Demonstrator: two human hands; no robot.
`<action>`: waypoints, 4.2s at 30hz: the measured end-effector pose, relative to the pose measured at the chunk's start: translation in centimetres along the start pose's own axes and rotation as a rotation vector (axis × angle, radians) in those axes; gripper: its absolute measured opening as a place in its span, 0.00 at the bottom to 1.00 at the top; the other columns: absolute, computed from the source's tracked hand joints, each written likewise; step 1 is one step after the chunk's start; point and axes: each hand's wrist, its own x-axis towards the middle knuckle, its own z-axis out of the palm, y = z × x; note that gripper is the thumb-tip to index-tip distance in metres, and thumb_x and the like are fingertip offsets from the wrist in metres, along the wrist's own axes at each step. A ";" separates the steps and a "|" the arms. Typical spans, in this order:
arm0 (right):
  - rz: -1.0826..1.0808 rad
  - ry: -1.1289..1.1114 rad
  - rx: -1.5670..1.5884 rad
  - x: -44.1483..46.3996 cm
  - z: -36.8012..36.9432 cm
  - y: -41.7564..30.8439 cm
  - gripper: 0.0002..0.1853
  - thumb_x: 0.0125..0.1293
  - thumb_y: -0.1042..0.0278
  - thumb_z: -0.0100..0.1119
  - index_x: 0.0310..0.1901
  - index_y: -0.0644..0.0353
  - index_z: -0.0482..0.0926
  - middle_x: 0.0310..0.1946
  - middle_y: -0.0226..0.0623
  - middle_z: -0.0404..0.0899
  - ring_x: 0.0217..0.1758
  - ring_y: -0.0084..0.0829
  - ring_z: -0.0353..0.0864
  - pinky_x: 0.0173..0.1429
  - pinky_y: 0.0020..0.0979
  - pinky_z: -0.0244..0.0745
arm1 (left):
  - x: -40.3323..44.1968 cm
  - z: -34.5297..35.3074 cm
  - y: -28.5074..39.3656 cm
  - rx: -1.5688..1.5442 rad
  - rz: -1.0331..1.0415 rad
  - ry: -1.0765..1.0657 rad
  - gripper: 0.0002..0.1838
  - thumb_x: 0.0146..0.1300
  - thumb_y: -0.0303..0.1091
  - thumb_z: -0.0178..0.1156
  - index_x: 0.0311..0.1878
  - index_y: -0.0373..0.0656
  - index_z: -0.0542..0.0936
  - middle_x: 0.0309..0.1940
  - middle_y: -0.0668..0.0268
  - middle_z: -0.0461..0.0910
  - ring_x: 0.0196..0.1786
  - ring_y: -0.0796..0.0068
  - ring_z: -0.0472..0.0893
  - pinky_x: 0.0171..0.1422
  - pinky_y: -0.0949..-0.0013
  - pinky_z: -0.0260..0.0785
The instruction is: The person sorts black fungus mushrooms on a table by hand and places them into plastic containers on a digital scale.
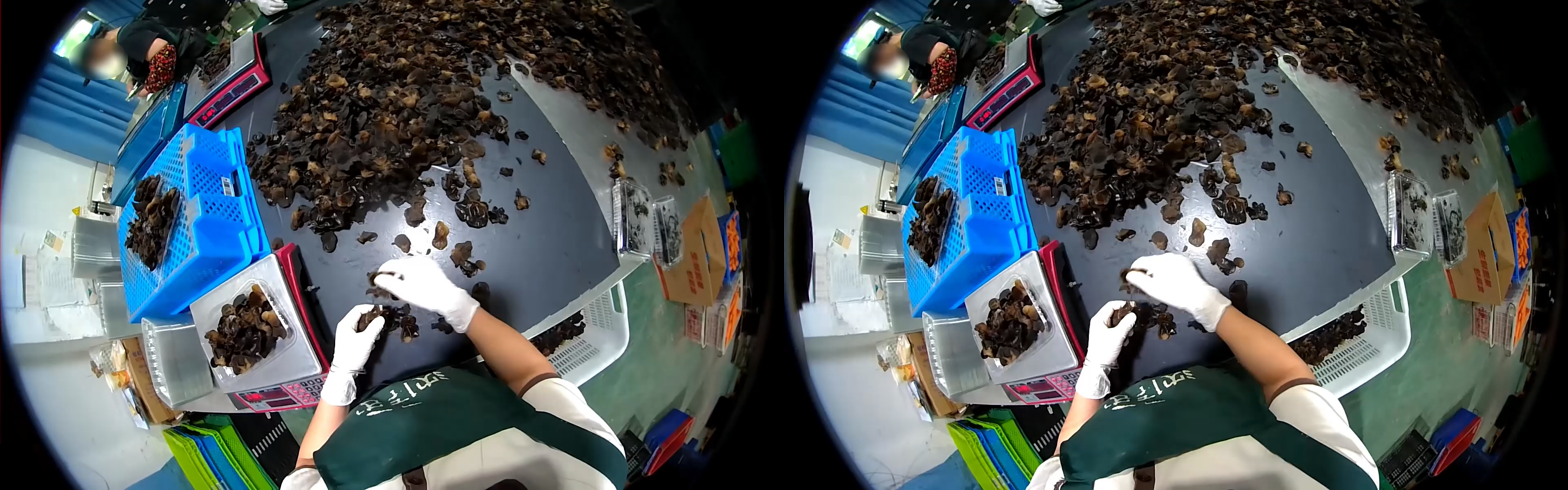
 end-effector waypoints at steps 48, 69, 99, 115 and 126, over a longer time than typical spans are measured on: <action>-0.128 -0.038 -0.041 -0.6 -2.1 -9.4 0.08 0.55 0.69 0.68 0.36 0.61 0.82 0.31 0.36 0.78 0.34 0.33 0.79 0.41 0.29 0.73 | -5.8 -21.1 4.0 0.467 0.687 0.918 0.12 0.62 0.17 0.53 0.47 0.37 0.80 0.43 0.60 0.81 0.48 0.68 0.80 0.57 0.69 0.70; -0.499 -0.207 -0.279 5.1 4.6 -14.2 0.22 0.53 0.61 0.65 0.50 0.58 0.78 0.41 0.41 0.79 0.42 0.42 0.79 0.46 0.40 0.74 | -5.8 -22.5 -1.2 0.815 0.576 0.521 0.44 0.42 0.48 0.73 0.66 0.46 0.71 0.69 0.51 0.63 0.70 0.44 0.60 0.74 0.46 0.51; -0.239 0.097 -0.096 2.6 0.6 -9.8 0.07 0.56 0.71 0.64 0.37 0.59 0.82 0.32 0.38 0.81 0.39 0.39 0.80 0.47 0.36 0.75 | -9.2 -25.5 -5.2 0.203 0.526 1.127 0.19 0.72 0.25 0.42 0.63 0.35 0.70 0.60 0.56 0.72 0.63 0.65 0.72 0.72 0.64 0.59; -0.367 0.009 0.002 4.2 3.1 -13.8 0.06 0.61 0.68 0.63 0.31 0.58 0.77 0.29 0.34 0.77 0.34 0.34 0.78 0.42 0.32 0.74 | -10.6 -24.0 -7.6 0.286 0.386 1.108 0.18 0.70 0.22 0.47 0.61 0.37 0.73 0.55 0.59 0.74 0.56 0.68 0.75 0.65 0.67 0.65; 0.471 -1.314 -0.187 -5.2 -10.4 -6.1 0.15 0.56 0.55 0.70 0.37 0.59 0.85 0.34 0.32 0.86 0.35 0.27 0.84 0.44 0.27 0.77 | -11.7 -25.3 -8.0 0.241 0.357 1.200 0.16 0.69 0.22 0.48 0.59 0.37 0.74 0.53 0.61 0.75 0.55 0.70 0.75 0.63 0.67 0.66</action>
